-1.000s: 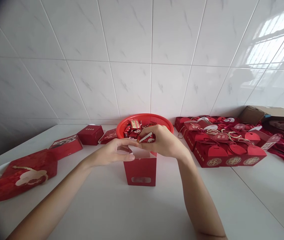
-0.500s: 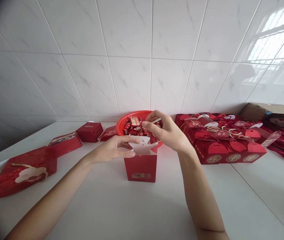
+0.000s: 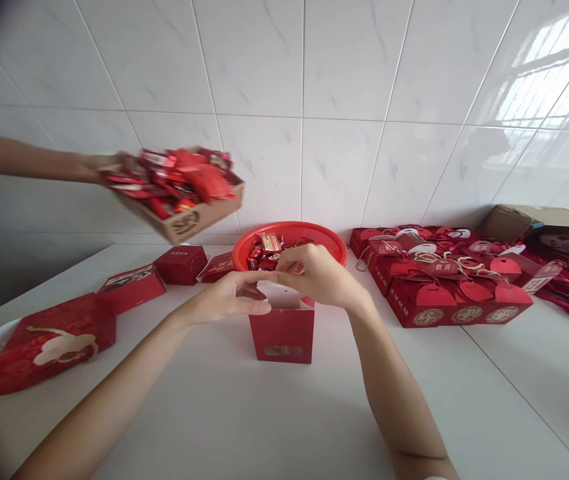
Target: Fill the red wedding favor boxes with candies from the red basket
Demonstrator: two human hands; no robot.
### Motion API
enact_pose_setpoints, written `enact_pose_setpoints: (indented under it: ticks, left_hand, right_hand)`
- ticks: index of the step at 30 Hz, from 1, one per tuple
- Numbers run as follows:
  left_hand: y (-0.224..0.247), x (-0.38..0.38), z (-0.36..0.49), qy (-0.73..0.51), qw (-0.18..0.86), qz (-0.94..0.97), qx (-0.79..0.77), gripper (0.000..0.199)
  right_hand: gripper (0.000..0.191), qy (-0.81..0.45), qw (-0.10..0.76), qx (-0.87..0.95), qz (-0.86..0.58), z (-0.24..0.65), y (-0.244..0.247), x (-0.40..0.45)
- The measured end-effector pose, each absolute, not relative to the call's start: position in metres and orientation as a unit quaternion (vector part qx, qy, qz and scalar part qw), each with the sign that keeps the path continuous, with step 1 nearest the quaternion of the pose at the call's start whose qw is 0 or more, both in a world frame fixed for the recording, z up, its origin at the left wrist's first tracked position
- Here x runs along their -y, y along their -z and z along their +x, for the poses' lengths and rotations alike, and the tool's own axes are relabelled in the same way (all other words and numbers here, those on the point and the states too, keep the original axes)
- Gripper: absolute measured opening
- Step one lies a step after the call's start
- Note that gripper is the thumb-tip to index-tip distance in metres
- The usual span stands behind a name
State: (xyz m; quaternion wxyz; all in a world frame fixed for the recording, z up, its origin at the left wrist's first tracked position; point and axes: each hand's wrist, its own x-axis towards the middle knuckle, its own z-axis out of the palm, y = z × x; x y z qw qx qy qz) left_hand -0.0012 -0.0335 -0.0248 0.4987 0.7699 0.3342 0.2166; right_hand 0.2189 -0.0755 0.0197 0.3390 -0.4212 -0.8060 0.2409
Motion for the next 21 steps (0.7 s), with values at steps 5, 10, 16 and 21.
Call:
enact_pose_setpoints:
  ticks: [5, 10, 16, 21]
  left_hand:
    - [0.027, 0.034, -0.001, -0.234, 0.496, 0.760, -0.348, 0.065]
    - [0.032, 0.031, -0.001, -0.251, 0.481, 0.770, -0.336, 0.058]
    - [0.039, 0.030, 0.002, -0.286, 0.414, 0.795, -0.339, 0.055]
    - [0.042, 0.031, 0.003, -0.322, 0.352, 0.819, -0.320, 0.049]
  right_hand:
    - [0.022, -0.215, 0.423, 0.770, -0.427, 0.235, -0.031, 0.082]
    - [0.041, -0.207, 0.406, 0.755, -0.471, 0.256, -0.015, 0.080]
    - [0.080, -0.280, 0.333, 0.752, -0.495, 0.269, 0.027, 0.083]
    - [0.055, -0.329, 0.372, 0.745, -0.445, 0.266, 0.044, 0.080]
